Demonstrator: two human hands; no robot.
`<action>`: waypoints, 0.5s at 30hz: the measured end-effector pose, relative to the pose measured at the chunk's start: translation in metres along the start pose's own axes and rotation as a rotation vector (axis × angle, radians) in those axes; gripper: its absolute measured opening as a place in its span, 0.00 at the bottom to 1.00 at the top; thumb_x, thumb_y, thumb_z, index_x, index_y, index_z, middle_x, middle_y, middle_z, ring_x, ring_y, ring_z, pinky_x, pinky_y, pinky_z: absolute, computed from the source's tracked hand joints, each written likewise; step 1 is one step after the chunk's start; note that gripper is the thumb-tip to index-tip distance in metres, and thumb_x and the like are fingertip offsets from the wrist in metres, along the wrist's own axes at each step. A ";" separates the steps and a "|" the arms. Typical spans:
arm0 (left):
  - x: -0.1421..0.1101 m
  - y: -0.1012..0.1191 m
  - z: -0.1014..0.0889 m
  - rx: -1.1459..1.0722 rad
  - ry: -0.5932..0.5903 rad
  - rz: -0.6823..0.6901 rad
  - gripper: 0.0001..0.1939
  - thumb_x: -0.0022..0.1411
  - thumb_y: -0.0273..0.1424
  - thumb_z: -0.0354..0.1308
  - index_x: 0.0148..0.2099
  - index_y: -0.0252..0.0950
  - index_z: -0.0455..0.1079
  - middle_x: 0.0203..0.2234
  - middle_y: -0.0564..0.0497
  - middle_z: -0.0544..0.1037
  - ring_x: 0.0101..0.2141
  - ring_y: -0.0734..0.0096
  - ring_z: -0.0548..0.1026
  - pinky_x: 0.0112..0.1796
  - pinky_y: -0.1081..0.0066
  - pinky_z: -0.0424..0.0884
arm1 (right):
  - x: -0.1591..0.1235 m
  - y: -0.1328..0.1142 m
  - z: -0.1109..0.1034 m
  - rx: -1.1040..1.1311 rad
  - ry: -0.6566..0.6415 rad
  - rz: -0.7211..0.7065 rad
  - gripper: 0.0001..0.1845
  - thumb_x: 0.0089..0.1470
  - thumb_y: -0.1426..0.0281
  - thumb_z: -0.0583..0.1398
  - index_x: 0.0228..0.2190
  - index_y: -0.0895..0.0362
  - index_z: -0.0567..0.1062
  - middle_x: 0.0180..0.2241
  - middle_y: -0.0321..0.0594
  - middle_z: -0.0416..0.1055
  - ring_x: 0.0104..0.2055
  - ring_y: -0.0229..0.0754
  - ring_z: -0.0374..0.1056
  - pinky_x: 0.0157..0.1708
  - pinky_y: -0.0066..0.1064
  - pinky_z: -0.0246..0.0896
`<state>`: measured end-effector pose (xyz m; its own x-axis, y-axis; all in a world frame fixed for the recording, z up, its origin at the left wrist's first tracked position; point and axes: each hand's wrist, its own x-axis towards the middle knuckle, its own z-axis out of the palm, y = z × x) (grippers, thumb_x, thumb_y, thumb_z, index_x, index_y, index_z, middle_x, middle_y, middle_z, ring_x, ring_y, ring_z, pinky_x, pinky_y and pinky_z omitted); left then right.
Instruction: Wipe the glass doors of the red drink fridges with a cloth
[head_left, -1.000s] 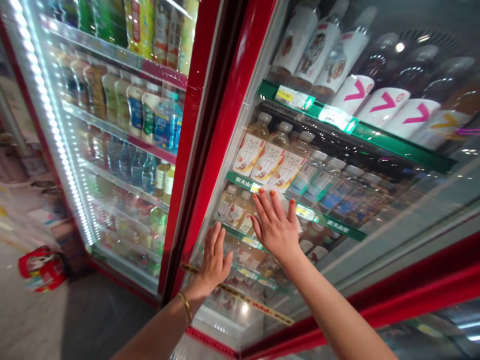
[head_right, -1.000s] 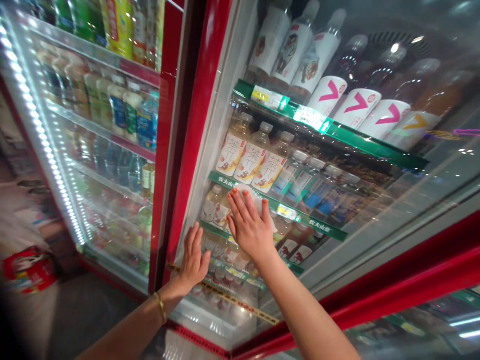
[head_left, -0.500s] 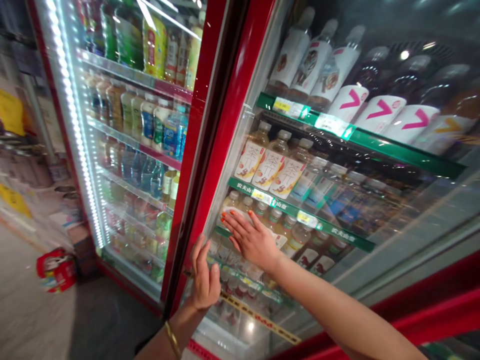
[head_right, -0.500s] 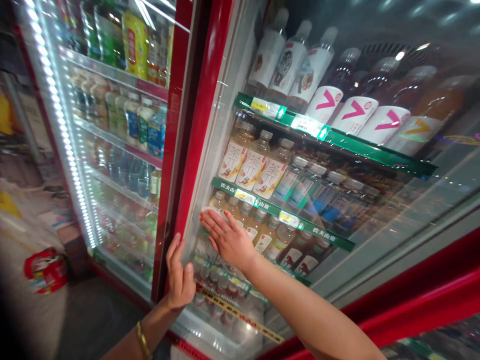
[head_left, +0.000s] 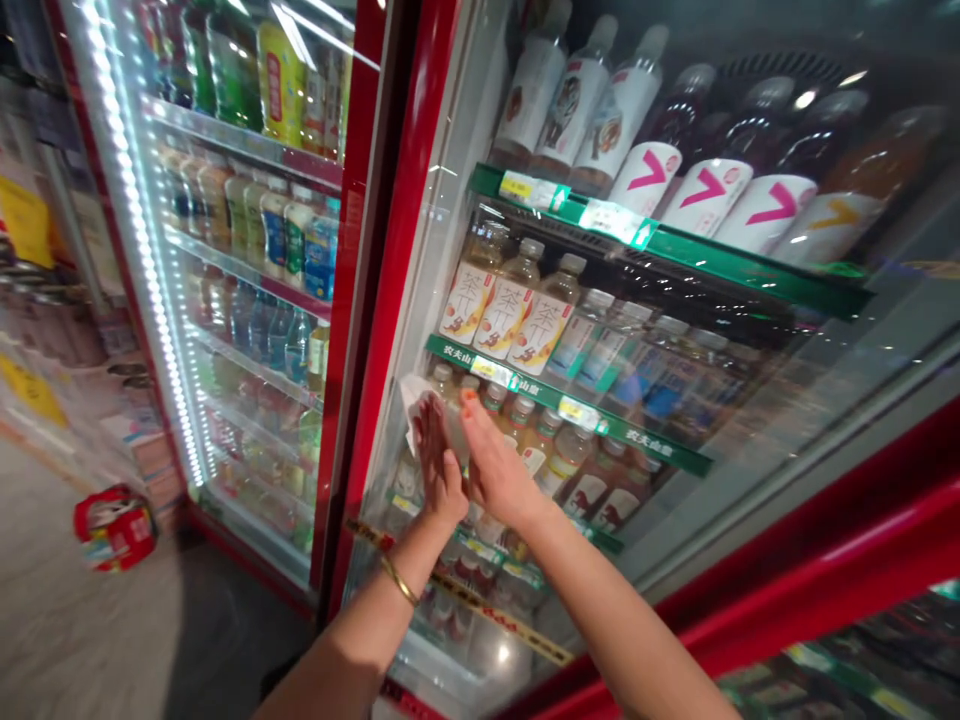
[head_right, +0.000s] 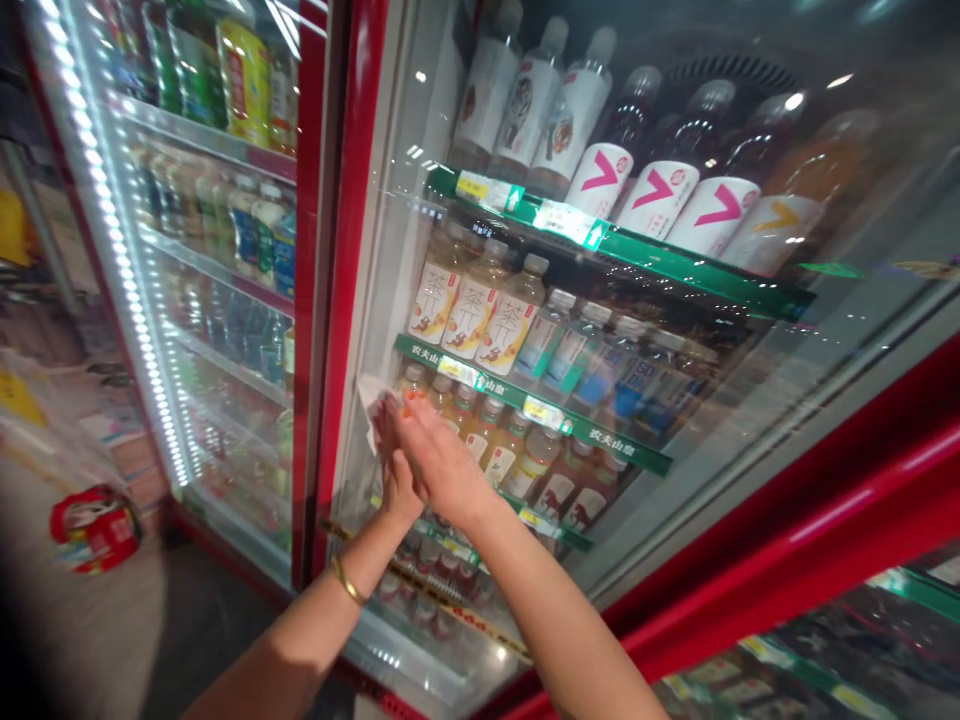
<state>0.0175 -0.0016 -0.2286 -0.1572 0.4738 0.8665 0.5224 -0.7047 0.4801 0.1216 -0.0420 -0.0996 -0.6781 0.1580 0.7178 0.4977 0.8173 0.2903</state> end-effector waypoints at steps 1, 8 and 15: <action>-0.007 0.004 0.003 0.059 0.015 0.033 0.37 0.81 0.36 0.33 0.84 0.36 0.24 0.82 0.42 0.32 0.80 0.54 0.26 0.79 0.40 0.28 | -0.006 -0.002 -0.015 -0.008 0.057 0.068 0.47 0.71 0.76 0.49 0.79 0.54 0.28 0.82 0.45 0.36 0.83 0.47 0.38 0.76 0.49 0.62; -0.054 -0.007 -0.027 0.344 -0.025 0.462 0.37 0.78 0.36 0.46 0.83 0.53 0.41 0.81 0.64 0.43 0.79 0.77 0.44 0.79 0.71 0.44 | -0.084 -0.015 -0.064 -0.467 0.121 0.263 0.43 0.70 0.73 0.59 0.79 0.48 0.51 0.80 0.37 0.47 0.83 0.49 0.40 0.83 0.56 0.31; -0.023 -0.043 -0.026 0.415 0.104 0.322 0.38 0.79 0.33 0.48 0.84 0.35 0.39 0.81 0.43 0.44 0.80 0.58 0.40 0.79 0.50 0.38 | -0.133 -0.018 -0.023 -0.767 -0.006 0.224 0.43 0.71 0.53 0.62 0.78 0.51 0.53 0.77 0.36 0.50 0.84 0.48 0.31 0.82 0.55 0.18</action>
<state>-0.0231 0.0043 -0.2654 -0.0056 0.1983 0.9801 0.8423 -0.5274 0.1116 0.2153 -0.0902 -0.1851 -0.5200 0.2782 0.8076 0.8541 0.1573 0.4957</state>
